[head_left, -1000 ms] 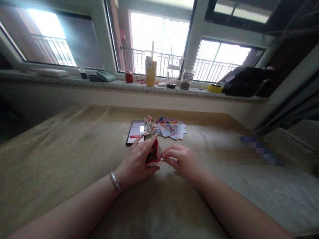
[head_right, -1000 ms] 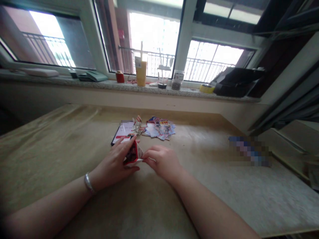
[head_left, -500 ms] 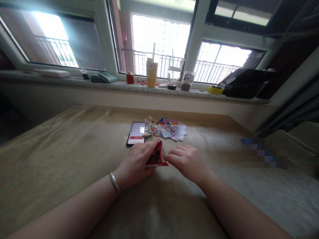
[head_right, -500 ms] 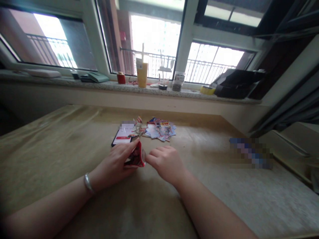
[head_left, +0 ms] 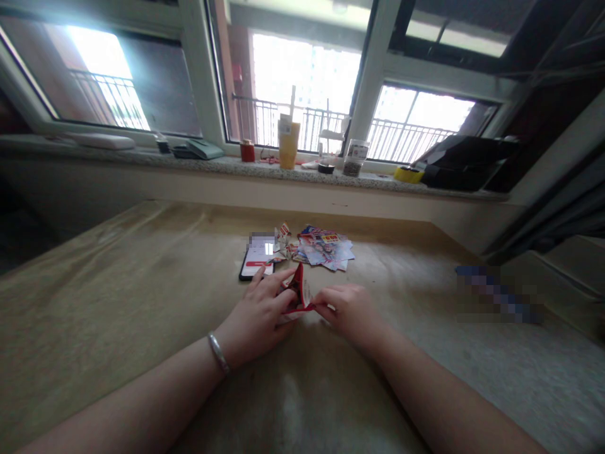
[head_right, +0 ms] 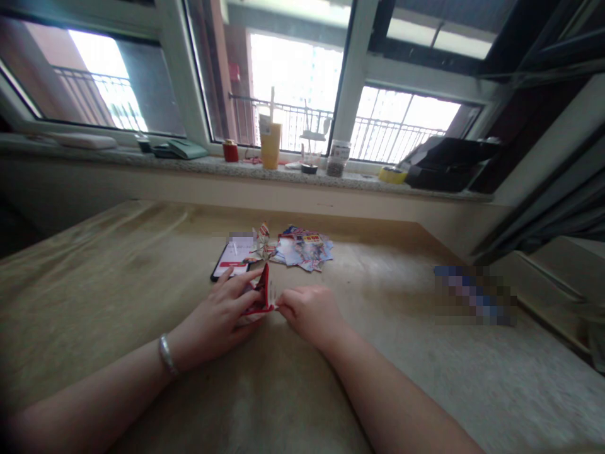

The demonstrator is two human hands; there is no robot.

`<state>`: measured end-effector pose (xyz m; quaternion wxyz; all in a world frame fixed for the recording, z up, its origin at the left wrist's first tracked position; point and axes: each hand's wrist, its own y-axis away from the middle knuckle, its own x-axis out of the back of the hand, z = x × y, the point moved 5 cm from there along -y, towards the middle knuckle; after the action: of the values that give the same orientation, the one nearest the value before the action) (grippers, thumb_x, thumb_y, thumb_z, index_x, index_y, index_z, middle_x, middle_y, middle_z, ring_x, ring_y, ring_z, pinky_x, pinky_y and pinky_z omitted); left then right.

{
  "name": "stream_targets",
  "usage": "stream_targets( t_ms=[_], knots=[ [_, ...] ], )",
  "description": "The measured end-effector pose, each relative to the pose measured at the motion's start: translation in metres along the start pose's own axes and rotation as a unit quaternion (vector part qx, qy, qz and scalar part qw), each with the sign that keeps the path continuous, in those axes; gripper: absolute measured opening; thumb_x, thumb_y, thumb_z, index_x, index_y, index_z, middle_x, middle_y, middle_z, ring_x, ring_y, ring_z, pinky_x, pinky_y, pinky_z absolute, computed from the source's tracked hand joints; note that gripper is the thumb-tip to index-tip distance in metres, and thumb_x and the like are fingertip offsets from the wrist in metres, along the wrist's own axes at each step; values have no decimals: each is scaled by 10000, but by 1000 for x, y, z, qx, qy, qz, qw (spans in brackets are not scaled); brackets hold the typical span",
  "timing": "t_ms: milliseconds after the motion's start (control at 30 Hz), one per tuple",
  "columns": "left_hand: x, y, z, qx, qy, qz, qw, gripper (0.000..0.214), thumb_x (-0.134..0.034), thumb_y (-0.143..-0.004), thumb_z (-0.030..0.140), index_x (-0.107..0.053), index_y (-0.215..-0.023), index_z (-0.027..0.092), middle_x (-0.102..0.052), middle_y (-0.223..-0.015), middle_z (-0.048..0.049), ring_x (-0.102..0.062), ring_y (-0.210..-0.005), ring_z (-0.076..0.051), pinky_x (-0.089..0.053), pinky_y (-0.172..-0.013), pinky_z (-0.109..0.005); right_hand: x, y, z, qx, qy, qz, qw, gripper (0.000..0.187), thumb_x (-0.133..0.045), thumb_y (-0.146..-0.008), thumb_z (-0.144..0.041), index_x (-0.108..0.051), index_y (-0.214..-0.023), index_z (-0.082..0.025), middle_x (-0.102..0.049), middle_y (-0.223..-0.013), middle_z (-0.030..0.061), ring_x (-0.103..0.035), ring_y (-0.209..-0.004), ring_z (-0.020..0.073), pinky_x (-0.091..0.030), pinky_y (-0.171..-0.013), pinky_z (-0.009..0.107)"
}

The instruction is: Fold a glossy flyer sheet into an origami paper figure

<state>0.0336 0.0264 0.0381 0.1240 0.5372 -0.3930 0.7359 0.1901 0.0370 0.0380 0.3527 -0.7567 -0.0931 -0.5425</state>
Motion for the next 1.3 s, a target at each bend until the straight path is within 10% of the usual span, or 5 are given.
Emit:
stream_targets(
  t_ms=[367, 1300],
  knots=[
    [-7, -1, 9, -26, 38, -72, 996, 265, -547, -831, 231, -608, -1088, 219, -588, -1149, -67, -530, -1051, -235, -449, -936, -408, -3, -2, -1, -4, 18, -69, 997, 100, -565, -822, -230, -658, -786, -230, -706, -758, 11, -633, -679, 151, -342, -595, 244],
    [-15, 0, 21, -39, 44, -139, 989, 327, -525, -772, 235, -559, -1098, 235, -612, -1170, -20, -473, -1144, -265, -333, -995, -460, -9, -2, 5, -14, -37, -121, 992, 40, -583, -781, -215, -617, -760, -216, -673, -899, 7, -611, -801, 153, -384, -647, 230]
  ],
)
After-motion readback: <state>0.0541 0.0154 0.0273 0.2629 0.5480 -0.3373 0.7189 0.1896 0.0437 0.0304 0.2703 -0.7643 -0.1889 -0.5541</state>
